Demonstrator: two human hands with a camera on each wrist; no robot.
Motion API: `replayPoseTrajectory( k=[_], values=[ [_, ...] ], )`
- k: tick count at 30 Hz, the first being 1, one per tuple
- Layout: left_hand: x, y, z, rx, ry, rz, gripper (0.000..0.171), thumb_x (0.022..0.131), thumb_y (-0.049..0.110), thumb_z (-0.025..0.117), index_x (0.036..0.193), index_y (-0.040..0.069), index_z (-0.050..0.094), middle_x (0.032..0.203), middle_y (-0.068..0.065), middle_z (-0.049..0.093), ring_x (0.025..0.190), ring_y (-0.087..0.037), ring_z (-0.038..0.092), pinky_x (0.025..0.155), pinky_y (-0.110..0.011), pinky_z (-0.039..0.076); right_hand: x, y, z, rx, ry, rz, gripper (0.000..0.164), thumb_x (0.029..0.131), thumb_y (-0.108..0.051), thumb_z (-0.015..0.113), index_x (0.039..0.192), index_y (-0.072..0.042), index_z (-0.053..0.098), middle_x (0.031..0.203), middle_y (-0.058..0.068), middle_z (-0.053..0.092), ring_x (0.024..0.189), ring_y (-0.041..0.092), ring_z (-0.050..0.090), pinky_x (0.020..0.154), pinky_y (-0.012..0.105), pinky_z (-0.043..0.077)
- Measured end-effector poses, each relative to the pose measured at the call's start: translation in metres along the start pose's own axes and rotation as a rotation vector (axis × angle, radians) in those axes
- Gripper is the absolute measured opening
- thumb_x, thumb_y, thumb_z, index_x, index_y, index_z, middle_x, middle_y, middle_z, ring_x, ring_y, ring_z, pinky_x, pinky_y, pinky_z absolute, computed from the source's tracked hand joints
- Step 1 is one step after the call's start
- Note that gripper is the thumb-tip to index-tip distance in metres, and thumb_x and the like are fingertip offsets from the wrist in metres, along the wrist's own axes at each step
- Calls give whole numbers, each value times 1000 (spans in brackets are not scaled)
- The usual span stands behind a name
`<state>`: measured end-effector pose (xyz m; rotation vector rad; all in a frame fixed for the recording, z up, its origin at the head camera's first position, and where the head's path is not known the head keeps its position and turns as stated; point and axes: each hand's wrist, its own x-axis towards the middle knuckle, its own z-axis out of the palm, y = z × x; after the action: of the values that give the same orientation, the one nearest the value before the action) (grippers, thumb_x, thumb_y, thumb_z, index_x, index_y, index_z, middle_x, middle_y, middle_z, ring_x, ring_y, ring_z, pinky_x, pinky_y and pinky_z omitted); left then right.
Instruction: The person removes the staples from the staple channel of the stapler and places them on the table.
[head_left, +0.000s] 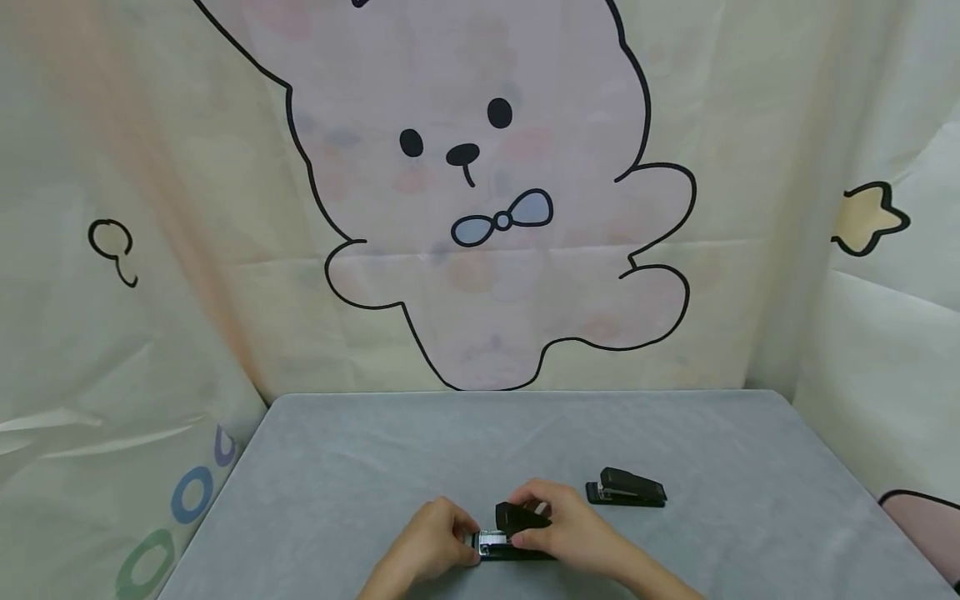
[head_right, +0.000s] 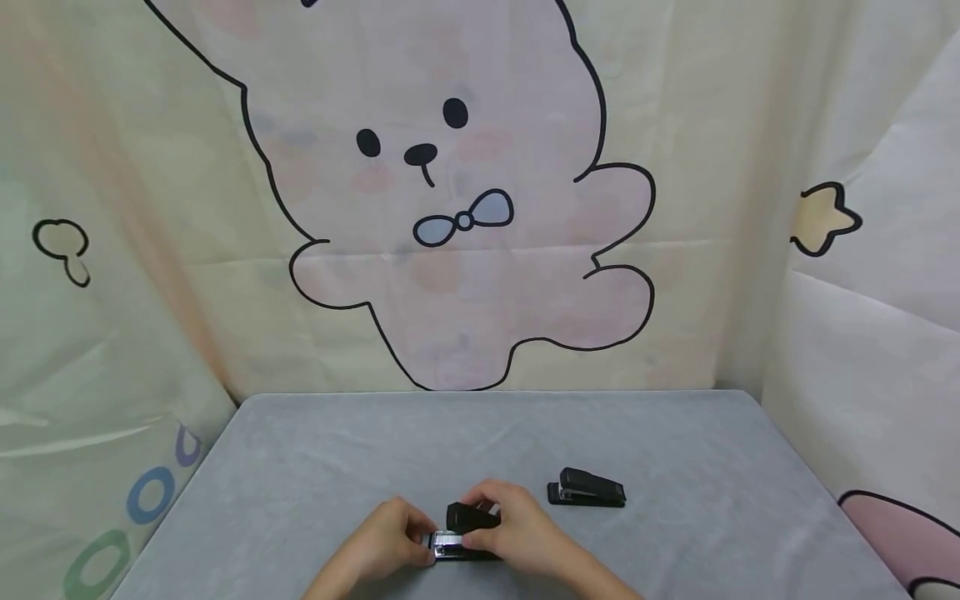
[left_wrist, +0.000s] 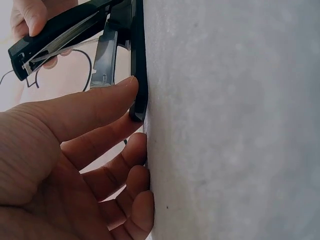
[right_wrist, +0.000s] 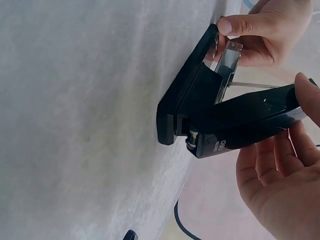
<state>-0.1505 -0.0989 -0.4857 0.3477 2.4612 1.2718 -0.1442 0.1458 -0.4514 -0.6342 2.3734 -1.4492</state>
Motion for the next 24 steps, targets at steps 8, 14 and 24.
replayPoseTrajectory(
  k=[8,14,24],
  values=[
    [-2,0,0,-1,42,15,23,68,-4,91,88,1,80,62,3,57,58,-11,50,53,-27,39,-6,3,-9,14,13,-18,30,89,-16,84,115,-11,72,108,-4,71,96,14,62,84,32,51],
    [-2,1,2,-19,35,-14,22,69,-5,90,88,1,80,62,1,57,58,-12,50,53,-27,38,-13,6,-16,29,38,-1,31,88,-17,85,116,-11,72,112,-2,71,99,13,62,86,35,53],
    [-2,0,2,-23,37,-1,23,70,-5,91,89,2,80,62,2,55,59,-12,48,54,-27,36,-24,12,-28,98,56,-22,33,90,-15,83,119,-5,70,113,5,71,101,12,64,87,35,54]
  ],
)
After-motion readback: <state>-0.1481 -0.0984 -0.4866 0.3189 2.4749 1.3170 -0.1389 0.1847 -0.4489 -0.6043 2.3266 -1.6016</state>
